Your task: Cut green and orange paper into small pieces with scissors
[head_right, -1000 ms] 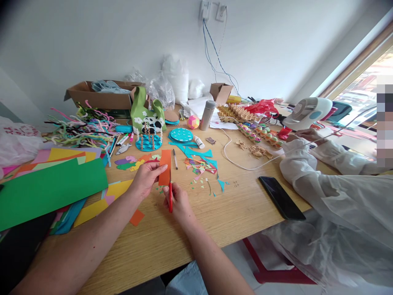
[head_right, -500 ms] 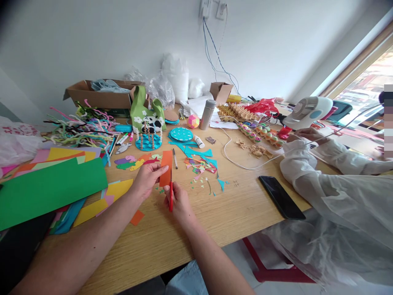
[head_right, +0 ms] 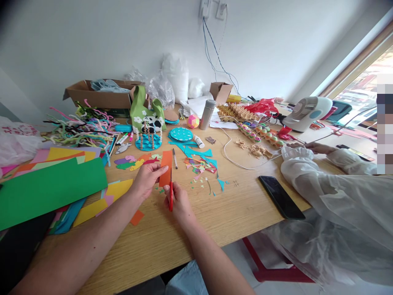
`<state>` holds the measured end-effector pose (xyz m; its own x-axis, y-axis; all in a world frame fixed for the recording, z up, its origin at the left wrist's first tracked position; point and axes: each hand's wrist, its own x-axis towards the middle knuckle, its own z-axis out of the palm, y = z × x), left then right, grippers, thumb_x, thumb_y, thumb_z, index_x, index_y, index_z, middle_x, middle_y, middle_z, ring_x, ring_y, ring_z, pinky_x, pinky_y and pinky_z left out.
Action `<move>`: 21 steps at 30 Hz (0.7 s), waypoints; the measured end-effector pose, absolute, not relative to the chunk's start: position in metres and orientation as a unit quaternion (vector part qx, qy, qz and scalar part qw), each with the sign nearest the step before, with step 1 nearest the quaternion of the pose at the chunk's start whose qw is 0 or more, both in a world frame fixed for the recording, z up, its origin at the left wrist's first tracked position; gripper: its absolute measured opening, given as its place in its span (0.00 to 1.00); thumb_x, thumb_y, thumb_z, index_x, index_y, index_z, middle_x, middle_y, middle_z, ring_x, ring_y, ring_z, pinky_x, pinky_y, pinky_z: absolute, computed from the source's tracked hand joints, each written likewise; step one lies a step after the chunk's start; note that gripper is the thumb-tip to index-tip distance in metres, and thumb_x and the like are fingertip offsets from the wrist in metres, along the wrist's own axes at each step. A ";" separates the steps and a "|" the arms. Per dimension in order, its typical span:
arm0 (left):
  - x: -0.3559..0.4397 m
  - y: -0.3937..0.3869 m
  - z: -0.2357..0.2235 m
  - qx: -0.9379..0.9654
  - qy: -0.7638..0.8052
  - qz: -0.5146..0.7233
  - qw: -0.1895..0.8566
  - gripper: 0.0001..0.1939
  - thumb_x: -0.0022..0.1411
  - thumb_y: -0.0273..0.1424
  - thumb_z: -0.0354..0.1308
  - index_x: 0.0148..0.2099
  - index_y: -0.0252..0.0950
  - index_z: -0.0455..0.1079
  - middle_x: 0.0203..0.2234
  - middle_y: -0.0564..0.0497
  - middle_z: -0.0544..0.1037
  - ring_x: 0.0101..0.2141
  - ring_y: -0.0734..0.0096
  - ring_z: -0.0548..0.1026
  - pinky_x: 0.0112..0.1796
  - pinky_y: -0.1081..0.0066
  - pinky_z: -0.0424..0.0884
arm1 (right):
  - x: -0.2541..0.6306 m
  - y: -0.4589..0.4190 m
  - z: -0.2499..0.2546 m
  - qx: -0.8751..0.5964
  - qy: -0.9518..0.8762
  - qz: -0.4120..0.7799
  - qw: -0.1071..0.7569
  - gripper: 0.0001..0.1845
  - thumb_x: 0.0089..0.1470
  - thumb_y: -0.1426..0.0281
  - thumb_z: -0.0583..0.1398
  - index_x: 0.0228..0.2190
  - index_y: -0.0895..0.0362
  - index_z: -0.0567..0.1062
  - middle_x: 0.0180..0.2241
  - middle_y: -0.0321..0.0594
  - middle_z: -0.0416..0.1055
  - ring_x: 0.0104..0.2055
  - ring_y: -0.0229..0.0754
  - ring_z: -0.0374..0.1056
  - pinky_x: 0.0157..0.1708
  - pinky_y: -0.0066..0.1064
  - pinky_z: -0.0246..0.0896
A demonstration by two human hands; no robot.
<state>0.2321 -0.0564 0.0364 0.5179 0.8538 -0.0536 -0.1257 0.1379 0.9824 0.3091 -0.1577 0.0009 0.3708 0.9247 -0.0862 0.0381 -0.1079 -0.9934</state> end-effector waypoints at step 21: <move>0.234 -0.058 0.034 0.523 0.341 0.340 0.703 0.14 0.42 0.39 0.66 0.24 0.33 0.71 0.19 0.52 0.74 0.22 0.71 0.70 0.26 0.71 0.65 | 0.309 -0.157 0.005 -0.611 -0.349 0.428 0.567 0.32 0.42 0.37 0.55 0.24 0.55 0.63 0.13 0.28 0.60 0.13 0.31 0.54 0.13 0.23 0.46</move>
